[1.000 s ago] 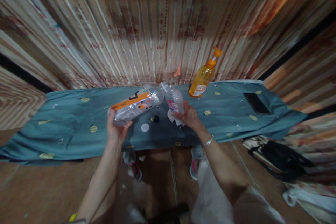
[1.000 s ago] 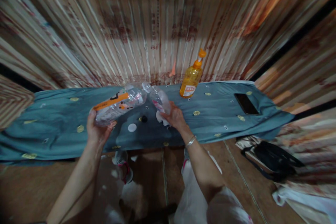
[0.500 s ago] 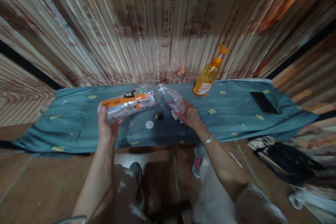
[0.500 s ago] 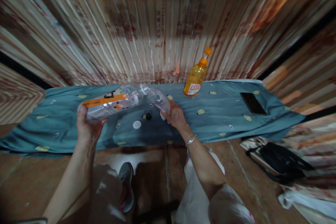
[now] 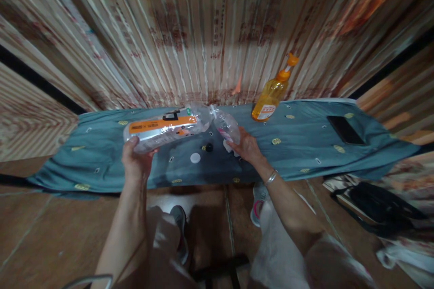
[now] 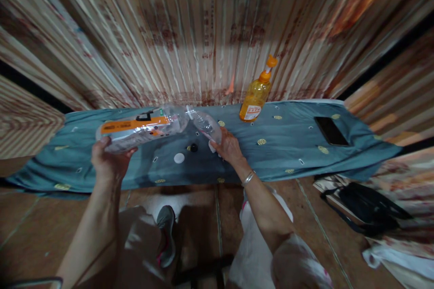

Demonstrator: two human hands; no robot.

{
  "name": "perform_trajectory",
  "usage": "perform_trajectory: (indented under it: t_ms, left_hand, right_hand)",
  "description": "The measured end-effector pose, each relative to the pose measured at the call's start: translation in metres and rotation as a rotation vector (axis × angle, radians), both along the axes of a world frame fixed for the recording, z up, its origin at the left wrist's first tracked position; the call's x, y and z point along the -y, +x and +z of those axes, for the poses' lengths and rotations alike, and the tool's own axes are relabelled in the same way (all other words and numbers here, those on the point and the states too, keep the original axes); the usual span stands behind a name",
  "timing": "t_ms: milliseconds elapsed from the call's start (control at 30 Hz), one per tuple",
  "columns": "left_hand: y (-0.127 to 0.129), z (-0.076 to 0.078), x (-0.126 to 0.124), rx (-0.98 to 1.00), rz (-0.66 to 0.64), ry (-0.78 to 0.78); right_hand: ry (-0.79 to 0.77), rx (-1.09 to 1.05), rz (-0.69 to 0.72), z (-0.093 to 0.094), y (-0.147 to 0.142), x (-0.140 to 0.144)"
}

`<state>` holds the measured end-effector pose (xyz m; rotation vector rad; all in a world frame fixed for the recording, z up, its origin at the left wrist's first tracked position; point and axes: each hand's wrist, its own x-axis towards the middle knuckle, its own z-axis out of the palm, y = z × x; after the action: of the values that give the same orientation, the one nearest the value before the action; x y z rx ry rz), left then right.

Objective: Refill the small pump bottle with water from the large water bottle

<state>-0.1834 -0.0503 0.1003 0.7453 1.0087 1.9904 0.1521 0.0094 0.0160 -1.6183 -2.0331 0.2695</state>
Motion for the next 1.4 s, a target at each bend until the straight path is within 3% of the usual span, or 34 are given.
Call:
perform_trajectory:
  t_ms: [233, 600, 933, 1233, 1400]
  left_hand:
    - [0.001, 0.003, 0.001, -0.009, -0.025, 0.009]
    - [0.012, 0.015, 0.005, -0.047, 0.047, 0.023]
    - [0.009, 0.009, 0.005, -0.035, 0.050, 0.007]
    - [0.018, 0.022, 0.011, -0.090, 0.041, 0.055]
    - [0.020, 0.020, 0.012, -0.106, 0.025, 0.078]
  right_hand:
    - [-0.026, 0.001, -0.004, 0.002, 0.000, 0.000]
    - [-0.041, -0.028, 0.002, 0.002, 0.001, 0.002]
    - [-0.051, -0.030, 0.008, 0.002, 0.001, 0.001]
    - [-0.050, -0.053, 0.025, 0.004, 0.003, 0.002]
    - [-0.045, -0.079, 0.023, 0.004, 0.004, 0.002]
